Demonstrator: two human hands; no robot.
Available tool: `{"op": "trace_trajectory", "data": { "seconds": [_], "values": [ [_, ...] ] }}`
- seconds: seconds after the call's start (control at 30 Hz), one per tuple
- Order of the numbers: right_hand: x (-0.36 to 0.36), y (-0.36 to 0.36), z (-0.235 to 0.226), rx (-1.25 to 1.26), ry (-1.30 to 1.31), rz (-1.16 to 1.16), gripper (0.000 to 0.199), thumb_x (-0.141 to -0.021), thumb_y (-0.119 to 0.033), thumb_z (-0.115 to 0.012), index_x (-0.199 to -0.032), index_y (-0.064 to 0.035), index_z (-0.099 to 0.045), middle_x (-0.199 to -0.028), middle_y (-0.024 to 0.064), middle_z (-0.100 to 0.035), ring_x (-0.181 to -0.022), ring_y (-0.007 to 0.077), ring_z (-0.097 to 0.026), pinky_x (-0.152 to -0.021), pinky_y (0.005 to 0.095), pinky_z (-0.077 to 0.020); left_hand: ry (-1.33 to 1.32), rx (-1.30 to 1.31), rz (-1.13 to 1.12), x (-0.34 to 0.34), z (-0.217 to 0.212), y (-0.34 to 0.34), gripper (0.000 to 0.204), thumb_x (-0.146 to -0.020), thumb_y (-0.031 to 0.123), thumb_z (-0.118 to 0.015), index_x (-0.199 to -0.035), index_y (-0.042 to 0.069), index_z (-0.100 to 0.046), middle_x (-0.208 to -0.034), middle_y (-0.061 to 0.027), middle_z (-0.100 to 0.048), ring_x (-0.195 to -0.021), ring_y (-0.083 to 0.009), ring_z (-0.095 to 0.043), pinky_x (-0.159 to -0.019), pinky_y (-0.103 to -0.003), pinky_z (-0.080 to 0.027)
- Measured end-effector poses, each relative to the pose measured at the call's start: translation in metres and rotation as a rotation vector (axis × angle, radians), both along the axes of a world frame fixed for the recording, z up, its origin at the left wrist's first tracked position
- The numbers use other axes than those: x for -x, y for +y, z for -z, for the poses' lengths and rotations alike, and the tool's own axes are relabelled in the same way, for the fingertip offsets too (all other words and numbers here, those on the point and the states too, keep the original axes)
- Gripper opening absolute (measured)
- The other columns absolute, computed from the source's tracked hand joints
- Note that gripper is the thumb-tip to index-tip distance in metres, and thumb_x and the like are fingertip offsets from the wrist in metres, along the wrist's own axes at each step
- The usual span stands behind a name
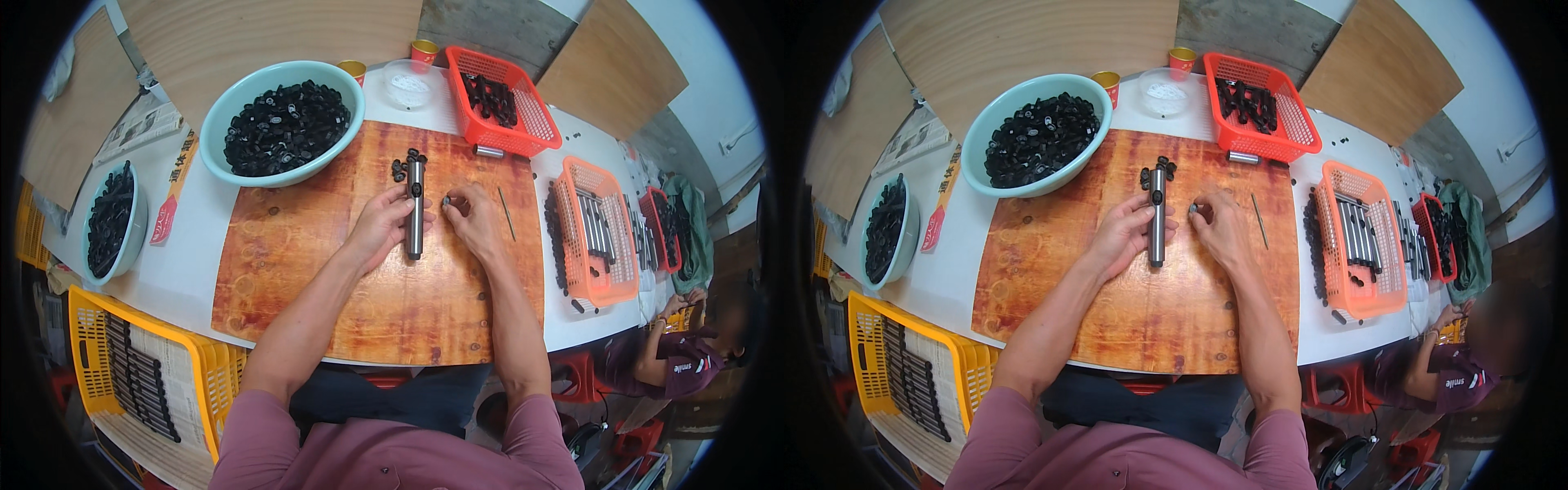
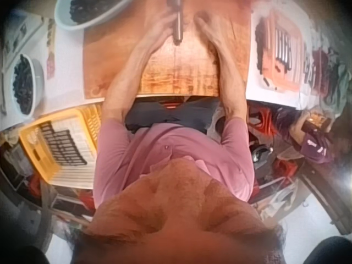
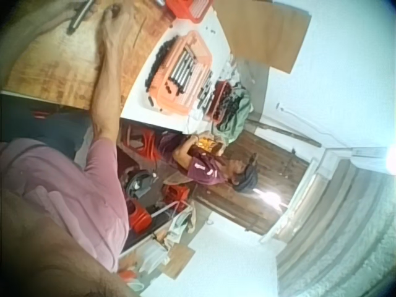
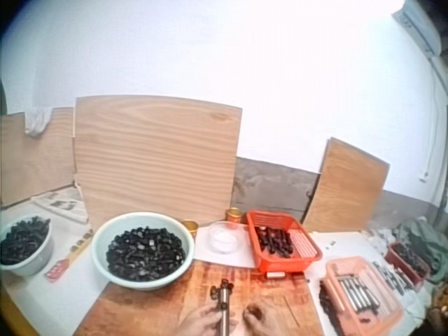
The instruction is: The person assembles small black plastic components onto a cylindrical metal rod using a thin metal tool. They repeatedly pick up parts from a bowl, insert them into the rod, and place the completed assembly into a yellow crate. The process is repeated continuously throughout the clip.
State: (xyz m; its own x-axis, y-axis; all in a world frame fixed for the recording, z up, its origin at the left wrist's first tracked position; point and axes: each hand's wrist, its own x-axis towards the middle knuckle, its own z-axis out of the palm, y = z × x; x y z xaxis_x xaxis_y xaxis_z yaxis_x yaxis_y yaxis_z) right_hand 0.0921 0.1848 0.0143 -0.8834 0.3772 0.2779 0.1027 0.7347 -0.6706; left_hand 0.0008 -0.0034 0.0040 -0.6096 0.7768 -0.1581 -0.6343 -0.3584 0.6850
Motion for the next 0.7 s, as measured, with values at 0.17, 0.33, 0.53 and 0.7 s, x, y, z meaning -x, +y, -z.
{"op": "trace_trajectory", "data": {
  "seconds": [0.17, 0.33, 0.53, 0.7],
  "values": [
    [-0.003, -0.021, -0.019, -0.001, 0.271, -0.05, 0.025, -0.082, -0.007, -0.075, -0.105, -0.0003, -0.068, -0.089, 0.0104, -0.059, -0.069, 0.0173, -0.057, -0.059, 0.03, -0.0481, 0.036, 0.014, 0.024, -0.001, 0.0, -0.002, 0.035, -0.102, 0.011, -0.056, -0.134, 0.0, -0.05, -0.118, -0.0149, -0.064, -0.105, -0.0256, -0.068, -0.093, -0.042, -0.059],
    [-0.003, -0.034, -0.02, -0.051, 0.391, -0.155, 0.027, -0.08, 0.0, -0.076, -0.106, -0.0018, -0.068, -0.09, 0.0104, -0.059, -0.073, 0.0194, -0.059, -0.059, 0.032, -0.0485, 0.114, -0.005, 0.056, -0.005, -0.001, 0.001, 0.038, -0.102, 0.01, -0.056, -0.138, 0.0, -0.049, -0.117, -0.0098, -0.064, -0.107, -0.0199, -0.067, -0.094, -0.039, -0.058],
    [-0.003, -0.035, -0.018, -0.075, 0.367, -0.19, 0.026, -0.08, 0.0, -0.075, -0.105, -0.0016, -0.068, -0.089, 0.0124, -0.061, -0.077, 0.0262, -0.063, -0.064, 0.0375, -0.0507, 0.184, 0.001, 0.103, -0.004, 0.005, 0.001, 0.04, -0.102, 0.008, -0.055, -0.141, 0.0, -0.048, -0.119, -0.0075, -0.063, -0.109, -0.0185, -0.066, -0.096, -0.037, -0.058],
    [-0.003, -0.033, -0.019, -0.236, 0.427, -0.198, 0.026, -0.078, -0.002, -0.076, -0.103, -0.0021, -0.069, -0.087, 0.013, -0.062, -0.079, 0.0307, -0.064, -0.067, 0.0398, -0.0513, 0.183, -0.004, 0.081, -0.007, -0.001, -0.001, 0.039, -0.102, 0.009, -0.056, -0.14, 0.0, -0.05, -0.119, -0.0078, -0.063, -0.108, -0.0188, -0.066, -0.096, -0.037, -0.058]
  ]
}}
